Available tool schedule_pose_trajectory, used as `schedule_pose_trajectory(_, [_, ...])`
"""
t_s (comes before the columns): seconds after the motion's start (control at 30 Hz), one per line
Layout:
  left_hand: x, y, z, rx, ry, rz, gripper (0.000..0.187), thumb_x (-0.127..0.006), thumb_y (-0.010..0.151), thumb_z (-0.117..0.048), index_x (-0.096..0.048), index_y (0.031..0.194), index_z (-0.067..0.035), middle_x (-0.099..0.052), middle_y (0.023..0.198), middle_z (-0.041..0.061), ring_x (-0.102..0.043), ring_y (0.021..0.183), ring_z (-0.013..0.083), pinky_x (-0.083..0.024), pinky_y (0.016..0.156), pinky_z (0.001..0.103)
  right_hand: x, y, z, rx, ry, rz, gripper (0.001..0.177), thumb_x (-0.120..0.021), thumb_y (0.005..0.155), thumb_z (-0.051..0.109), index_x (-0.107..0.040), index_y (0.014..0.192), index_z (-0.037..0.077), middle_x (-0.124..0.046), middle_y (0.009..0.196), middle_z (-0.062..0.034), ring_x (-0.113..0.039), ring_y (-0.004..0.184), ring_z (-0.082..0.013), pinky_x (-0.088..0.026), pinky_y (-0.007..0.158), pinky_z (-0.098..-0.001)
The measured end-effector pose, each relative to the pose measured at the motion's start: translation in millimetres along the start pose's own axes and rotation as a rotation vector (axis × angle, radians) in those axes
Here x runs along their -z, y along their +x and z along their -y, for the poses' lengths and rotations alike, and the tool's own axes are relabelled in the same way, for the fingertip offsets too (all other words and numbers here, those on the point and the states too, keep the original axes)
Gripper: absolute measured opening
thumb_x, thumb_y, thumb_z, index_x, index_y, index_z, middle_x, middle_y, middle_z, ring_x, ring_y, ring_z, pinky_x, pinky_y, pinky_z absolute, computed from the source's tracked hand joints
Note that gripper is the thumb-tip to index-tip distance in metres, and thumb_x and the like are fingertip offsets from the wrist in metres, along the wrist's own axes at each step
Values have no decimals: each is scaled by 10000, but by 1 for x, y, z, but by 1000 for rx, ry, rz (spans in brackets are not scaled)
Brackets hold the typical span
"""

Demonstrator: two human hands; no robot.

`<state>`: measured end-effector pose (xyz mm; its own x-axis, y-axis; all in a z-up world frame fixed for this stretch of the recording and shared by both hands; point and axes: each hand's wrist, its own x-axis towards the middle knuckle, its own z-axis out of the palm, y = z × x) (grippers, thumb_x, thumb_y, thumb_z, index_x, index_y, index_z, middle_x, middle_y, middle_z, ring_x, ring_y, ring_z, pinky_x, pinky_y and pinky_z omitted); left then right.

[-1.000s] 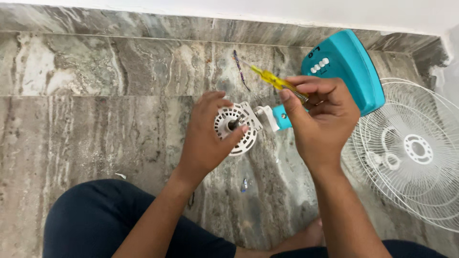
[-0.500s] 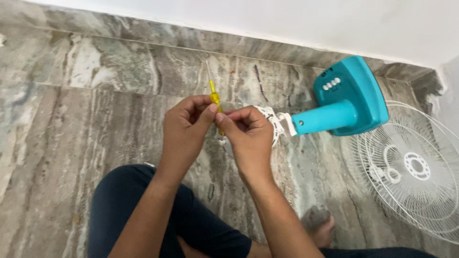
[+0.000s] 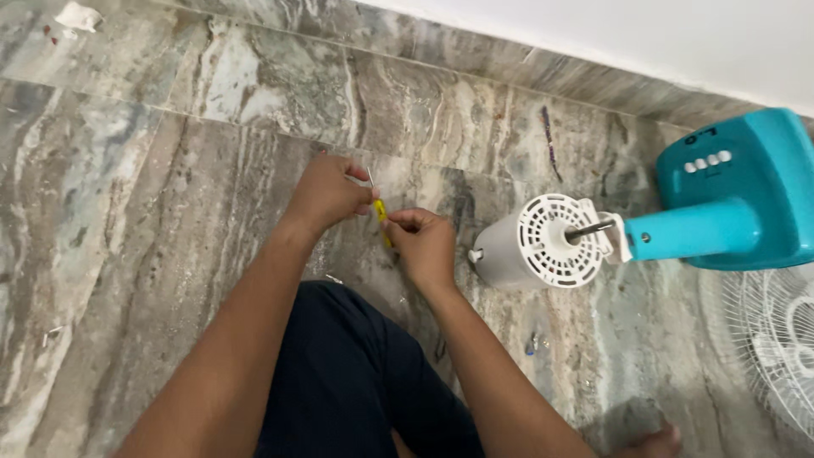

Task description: The person sits on the floor and uses a yellow screwdriver to loosen and remove screws from the white motor housing of a teal electric fan. They then detach the motor housing from the fan's neck and set the screwdriver aside.

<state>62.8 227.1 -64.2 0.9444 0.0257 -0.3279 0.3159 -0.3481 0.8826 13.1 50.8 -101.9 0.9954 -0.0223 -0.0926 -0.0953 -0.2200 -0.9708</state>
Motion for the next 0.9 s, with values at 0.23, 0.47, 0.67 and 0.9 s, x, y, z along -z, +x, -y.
schedule_pose_trajectory(0.23, [-9, 18, 34, -17, 578, 64, 277, -803, 774, -277, -780, 979, -92, -772, 889, 142, -759, 828, 292, -574, 799, 412, -16, 2, -1, 36, -244, -38, 152, -835, 801, 115, -796, 893, 0, -777, 747, -102, -716, 635, -131, -560, 609, -263])
schedule_pose_trajectory(0.47, [-25, 4, 7, -231, 507, -138, 276, -781, 769, -246, -768, 998, -91, -752, 959, 132, -707, 935, 337, -547, 818, 449, 14, -13, 44, 232, -208, -15, 135, -752, 896, 103, -783, 975, -1, -779, 801, -108, -728, 688, -133, -564, 621, -273])
schedule_pose_trajectory(0.67, [-50, -36, -61, -410, 308, -128, 261, -727, 824, -200, -734, 1046, -63, -759, 906, 147, -731, 864, 326, -555, 758, 434, 64, -33, 108, 474, -249, -91, 152, -715, 907, 64, -786, 1037, 33, -774, 899, -81, -719, 717, -95, -561, 655, -244])
schedule_pose_trajectory(0.9, [-90, -80, -145, -716, 177, -102, 252, -749, 841, -199, -715, 1036, -43, -751, 871, 149, -744, 816, 309, -567, 710, 406, 149, -56, 149, 450, -219, -158, 101, -725, 937, 83, -786, 987, 20, -751, 764, -56, -654, 665, -70, -514, 606, -237])
